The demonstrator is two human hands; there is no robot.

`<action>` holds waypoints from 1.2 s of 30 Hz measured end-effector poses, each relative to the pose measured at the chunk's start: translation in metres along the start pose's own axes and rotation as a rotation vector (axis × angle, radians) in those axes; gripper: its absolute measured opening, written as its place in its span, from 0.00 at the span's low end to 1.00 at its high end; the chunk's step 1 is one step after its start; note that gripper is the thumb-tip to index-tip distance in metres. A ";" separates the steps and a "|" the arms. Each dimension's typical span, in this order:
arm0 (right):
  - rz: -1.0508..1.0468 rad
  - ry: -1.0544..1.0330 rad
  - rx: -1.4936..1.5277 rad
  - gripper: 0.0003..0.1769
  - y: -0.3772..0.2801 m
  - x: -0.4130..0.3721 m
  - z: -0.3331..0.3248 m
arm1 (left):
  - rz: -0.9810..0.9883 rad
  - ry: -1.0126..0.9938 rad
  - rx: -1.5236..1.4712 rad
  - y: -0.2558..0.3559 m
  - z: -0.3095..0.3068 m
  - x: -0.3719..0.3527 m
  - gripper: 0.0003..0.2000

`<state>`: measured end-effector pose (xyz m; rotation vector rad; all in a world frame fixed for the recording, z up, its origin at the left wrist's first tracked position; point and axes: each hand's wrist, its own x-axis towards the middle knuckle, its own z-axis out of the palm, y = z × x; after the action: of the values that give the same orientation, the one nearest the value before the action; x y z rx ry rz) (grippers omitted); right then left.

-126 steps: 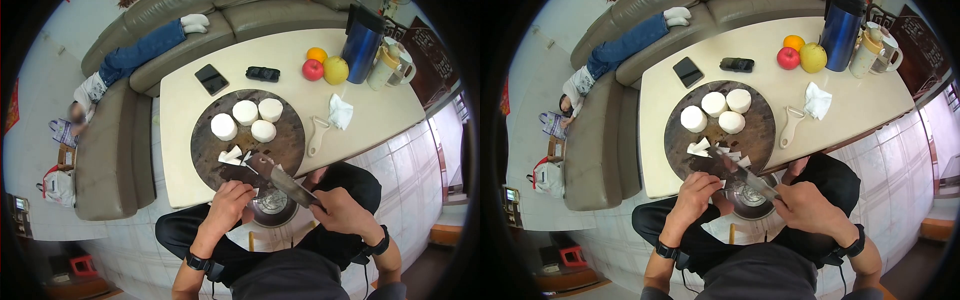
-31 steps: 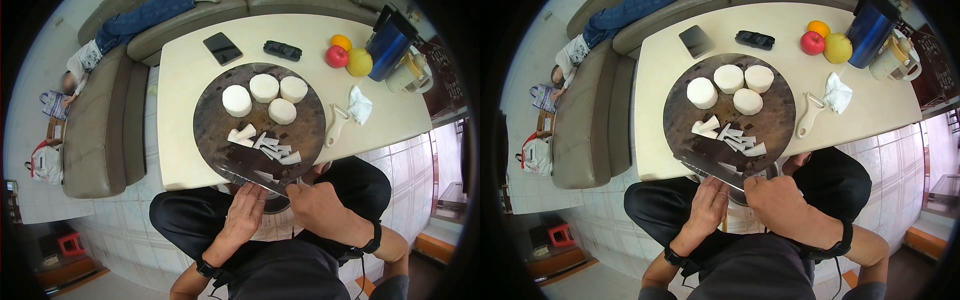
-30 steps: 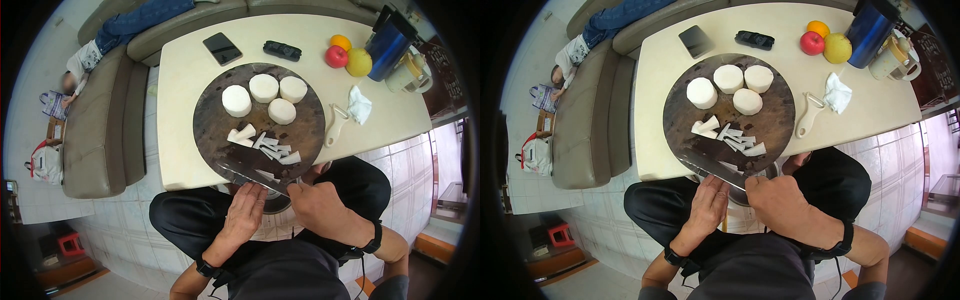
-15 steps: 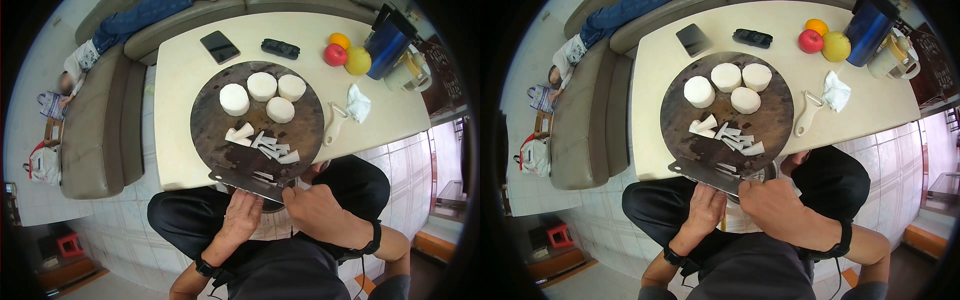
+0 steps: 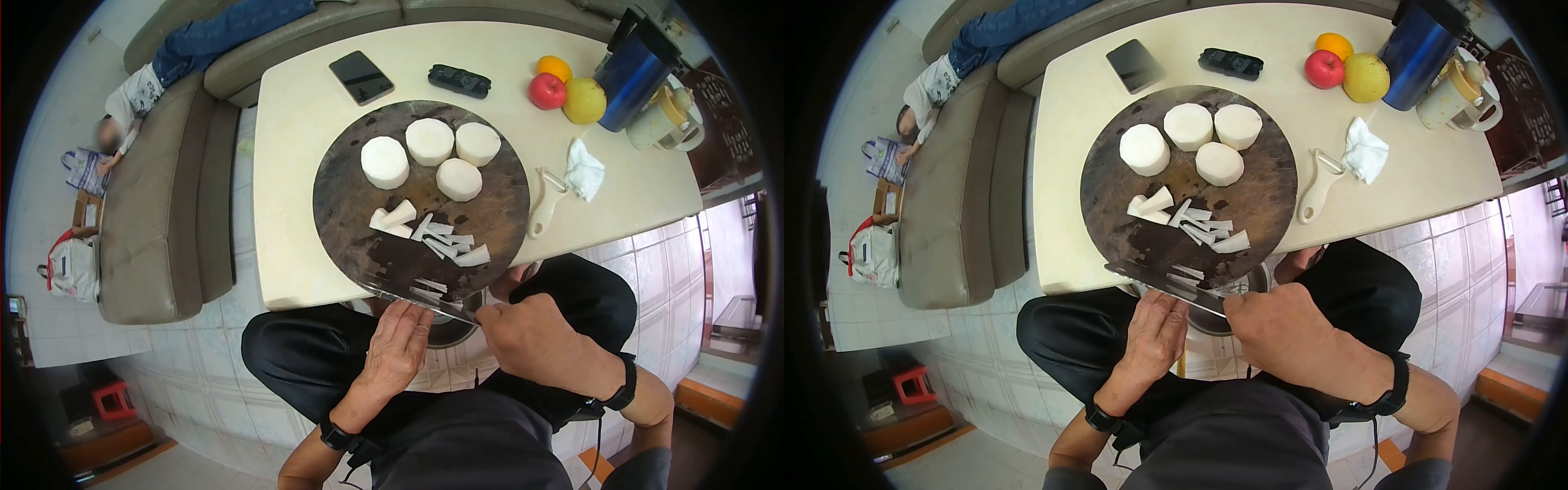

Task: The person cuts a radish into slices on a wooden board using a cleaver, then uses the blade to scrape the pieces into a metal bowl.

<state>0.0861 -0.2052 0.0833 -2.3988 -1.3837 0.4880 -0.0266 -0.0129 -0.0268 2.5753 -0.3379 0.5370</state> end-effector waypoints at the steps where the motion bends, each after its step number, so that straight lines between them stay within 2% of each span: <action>1: -0.023 -0.010 -0.010 0.08 0.001 0.001 0.000 | -0.004 -0.001 0.001 0.000 -0.001 0.001 0.19; 8: -0.031 -0.014 -0.123 0.08 -0.008 0.009 0.015 | 0.002 -0.016 0.016 0.001 -0.003 0.002 0.17; 10: -0.010 0.056 -0.084 0.09 -0.006 0.010 0.020 | 0.016 0.011 0.027 0.002 -0.004 0.006 0.14; 13: 0.018 0.154 0.028 0.06 0.009 0.007 0.028 | -0.038 0.033 -0.059 0.005 -0.011 0.013 0.18; 14: 0.012 0.162 0.023 0.06 0.012 0.006 0.024 | -0.143 0.057 -0.186 0.007 -0.017 0.016 0.17; 15: 0.047 0.215 0.147 0.05 0.014 0.005 0.020 | -0.249 0.080 -0.314 0.008 -0.021 0.018 0.16; 16: 0.081 0.265 0.273 0.05 0.018 0.003 0.016 | -0.246 0.086 -0.306 0.009 -0.022 0.020 0.16; 17: 0.086 0.319 0.435 0.09 0.024 0.006 0.018 | -0.506 0.146 -0.593 0.010 -0.023 0.022 0.15; 18: 0.078 0.326 0.433 0.09 0.028 0.006 0.011 | -0.762 0.205 -0.882 0.010 -0.024 0.025 0.14; 19: 0.197 0.178 0.734 0.11 0.029 0.007 0.000 | -0.866 0.213 -1.128 0.006 -0.025 0.030 0.14; 20: 0.314 0.018 1.030 0.13 0.029 0.008 -0.008 | -0.856 0.219 -1.121 0.004 -0.027 0.036 0.14; 21: 0.278 0.046 1.156 0.15 0.029 0.009 -0.009 | -0.926 0.219 -1.445 0.003 -0.030 0.045 0.15; 22: 0.266 0.049 1.156 0.15 0.030 0.010 -0.007 | -0.984 0.214 -1.772 0.004 -0.034 0.052 0.16; 23: 0.264 0.016 1.224 0.15 0.032 0.011 -0.003 | -0.956 0.174 -1.900 0.008 -0.038 0.058 0.16; 26: 0.270 -0.026 1.334 0.14 0.033 0.011 0.004 | -0.923 0.115 -1.927 0.005 -0.029 0.056 0.15; 28: 0.259 -0.037 1.343 0.14 0.034 0.010 0.004 | -0.964 0.112 -1.890 0.003 -0.027 0.054 0.13; 30: 0.240 -0.022 1.339 0.14 0.037 0.009 0.006 | -1.120 0.171 -1.611 0.001 -0.025 0.048 0.11; 31: 0.270 0.031 1.350 0.13 0.037 0.009 0.005 | -1.119 0.170 -1.603 0.002 -0.027 0.049 0.11; 33: 0.293 0.087 1.367 0.13 0.039 0.008 0.004 | -0.969 0.111 -1.131 0.004 -0.031 0.052 0.10; 34: 0.285 0.135 1.379 0.13 0.041 0.008 0.004 | -0.967 0.106 -1.123 0.004 -0.032 0.052 0.10; 36: 0.276 0.191 1.394 0.12 0.045 0.007 0.005 | -0.359 0.014 -0.283 0.004 -0.034 0.054 0.13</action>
<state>0.1212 -0.2194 0.0580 -1.3591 -0.3046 0.8661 0.0099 -0.0065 0.0251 2.2830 0.0544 0.3466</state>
